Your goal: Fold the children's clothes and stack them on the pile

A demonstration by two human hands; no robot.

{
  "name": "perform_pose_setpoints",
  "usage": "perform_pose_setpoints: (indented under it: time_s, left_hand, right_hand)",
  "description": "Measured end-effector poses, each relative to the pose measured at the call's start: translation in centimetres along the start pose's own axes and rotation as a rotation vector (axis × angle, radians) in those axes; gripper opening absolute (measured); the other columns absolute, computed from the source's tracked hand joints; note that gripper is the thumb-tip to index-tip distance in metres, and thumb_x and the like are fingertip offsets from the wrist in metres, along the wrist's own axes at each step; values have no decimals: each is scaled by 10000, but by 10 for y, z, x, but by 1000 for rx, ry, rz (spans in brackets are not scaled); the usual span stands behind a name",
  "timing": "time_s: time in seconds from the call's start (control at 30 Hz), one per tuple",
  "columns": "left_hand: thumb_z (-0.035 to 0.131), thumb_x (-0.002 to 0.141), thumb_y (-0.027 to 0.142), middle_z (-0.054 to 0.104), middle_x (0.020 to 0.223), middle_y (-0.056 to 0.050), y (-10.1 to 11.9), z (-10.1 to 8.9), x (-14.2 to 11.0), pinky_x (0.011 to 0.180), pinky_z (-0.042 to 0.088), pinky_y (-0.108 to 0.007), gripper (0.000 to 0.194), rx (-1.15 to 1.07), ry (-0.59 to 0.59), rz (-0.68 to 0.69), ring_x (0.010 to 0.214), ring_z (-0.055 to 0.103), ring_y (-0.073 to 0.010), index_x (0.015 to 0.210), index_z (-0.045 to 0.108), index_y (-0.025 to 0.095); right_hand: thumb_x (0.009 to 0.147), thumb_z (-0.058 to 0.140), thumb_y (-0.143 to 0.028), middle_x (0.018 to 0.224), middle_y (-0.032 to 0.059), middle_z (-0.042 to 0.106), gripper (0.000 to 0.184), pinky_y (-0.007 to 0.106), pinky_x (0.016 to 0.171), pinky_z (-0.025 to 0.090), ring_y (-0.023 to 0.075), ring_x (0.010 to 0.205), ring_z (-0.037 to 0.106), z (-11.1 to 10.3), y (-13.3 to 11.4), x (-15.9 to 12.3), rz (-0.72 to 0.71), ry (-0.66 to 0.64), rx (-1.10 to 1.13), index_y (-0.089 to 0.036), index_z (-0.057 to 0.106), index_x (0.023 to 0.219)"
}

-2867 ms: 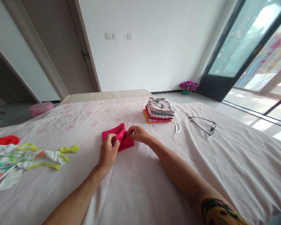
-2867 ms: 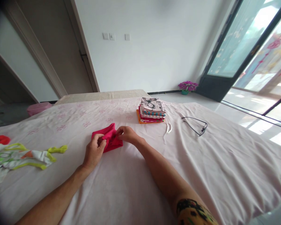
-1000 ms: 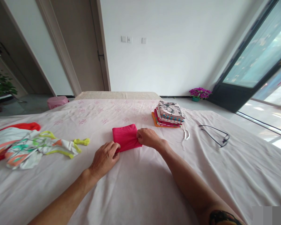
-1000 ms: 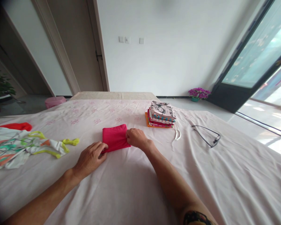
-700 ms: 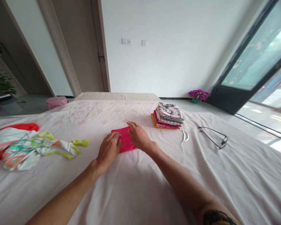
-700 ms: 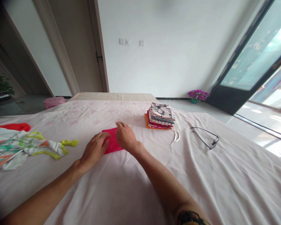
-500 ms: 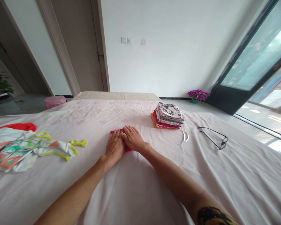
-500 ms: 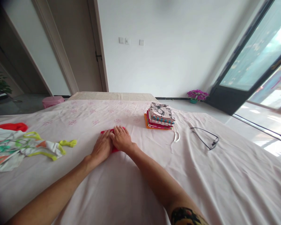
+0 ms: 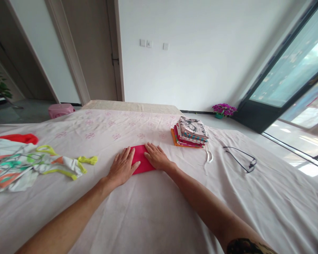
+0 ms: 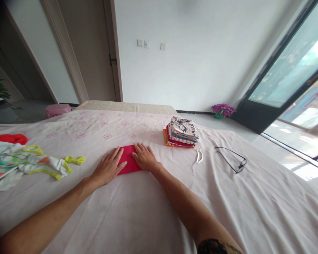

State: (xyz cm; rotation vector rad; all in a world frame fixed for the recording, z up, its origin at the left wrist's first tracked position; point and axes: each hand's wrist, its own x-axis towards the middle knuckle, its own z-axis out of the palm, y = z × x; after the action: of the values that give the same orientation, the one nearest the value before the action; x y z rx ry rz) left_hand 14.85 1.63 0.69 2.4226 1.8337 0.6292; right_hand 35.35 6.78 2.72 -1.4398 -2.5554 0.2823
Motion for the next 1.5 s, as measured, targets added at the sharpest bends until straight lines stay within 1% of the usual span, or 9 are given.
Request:
perform_pose_setpoints:
  time_s: [0.1,0.23,0.3,0.47,0.63,0.87,1.07,1.23,1.5]
  left_hand:
    - [385,916,525,432,1503,-203,-27,-7,-10,1159,307,-479,682,-181,41,7,1408,390,-305,1432,441,83]
    - [400,903,469,555,1412,-156,-62,-16,-28,1134,367,-427,575,-487,175,-218,1323,507,-250,1366,501,144]
    - [441,872,446,588,1364,-172,-73,-18,-32,1112,396,-430,566,-648,256,-291,1284,543,-253,1333,511,125]
    - [493,812,388,652,1262,-161,-78,-15,-31,1083,423,-440,486,-755,329,-316,1202,601,-253,1220,573,135]
    - [476,795,357,671,1233,-147,-73,-20,-30,1067,436,-436,484,-694,296,-318,1167,621,-246,1213,581,136]
    - [470,795,348,719,1138,-107,-71,-26,-30,1009,485,-417,417,-698,259,-303,1088,662,-229,1141,624,171]
    - [473,797,345,728,1121,-95,-76,-23,-28,971,502,-410,406,-699,229,-280,1055,671,-232,1127,635,174]
    - [470,804,357,727,1124,-95,-76,-22,-28,978,500,-388,398,-714,209,-261,1066,671,-225,1113,638,171]
    - [495,806,426,726,1127,-89,-80,-18,-26,1003,491,-426,417,-725,183,-283,1078,665,-239,1121,633,190]
  right_hand:
    - [1032,244,-453,1602,93,265,578,412,1186,169,215,1478,218,-5,8,-1,11,-18,48,-180,275,1541]
    - [987,402,-374,1460,117,496,449,322,1087,313,233,1359,427,-25,15,-5,182,-1,126,-184,544,1369]
    - [950,459,-342,1355,147,580,415,297,996,380,244,1247,530,-35,15,-8,292,37,130,-160,599,1295]
    - [929,469,-472,937,124,729,433,263,736,453,223,875,674,-44,4,-6,395,-26,140,-124,711,1017]
    - [894,472,-591,598,93,673,546,264,586,442,190,575,645,-40,-5,7,455,-157,176,-123,706,736]
    - [824,542,-651,600,88,668,562,285,550,482,200,506,642,-33,2,26,610,-183,341,-114,705,791]
    - [801,568,-639,628,67,668,512,269,590,466,200,615,649,-30,-1,25,606,-113,402,-151,693,709]
    - [835,562,-547,633,43,652,425,239,578,437,184,664,637,-30,-7,16,594,1,519,-157,677,711]
    - [803,652,-373,593,33,658,267,213,515,462,155,570,632,-21,-16,14,579,18,861,-136,664,681]
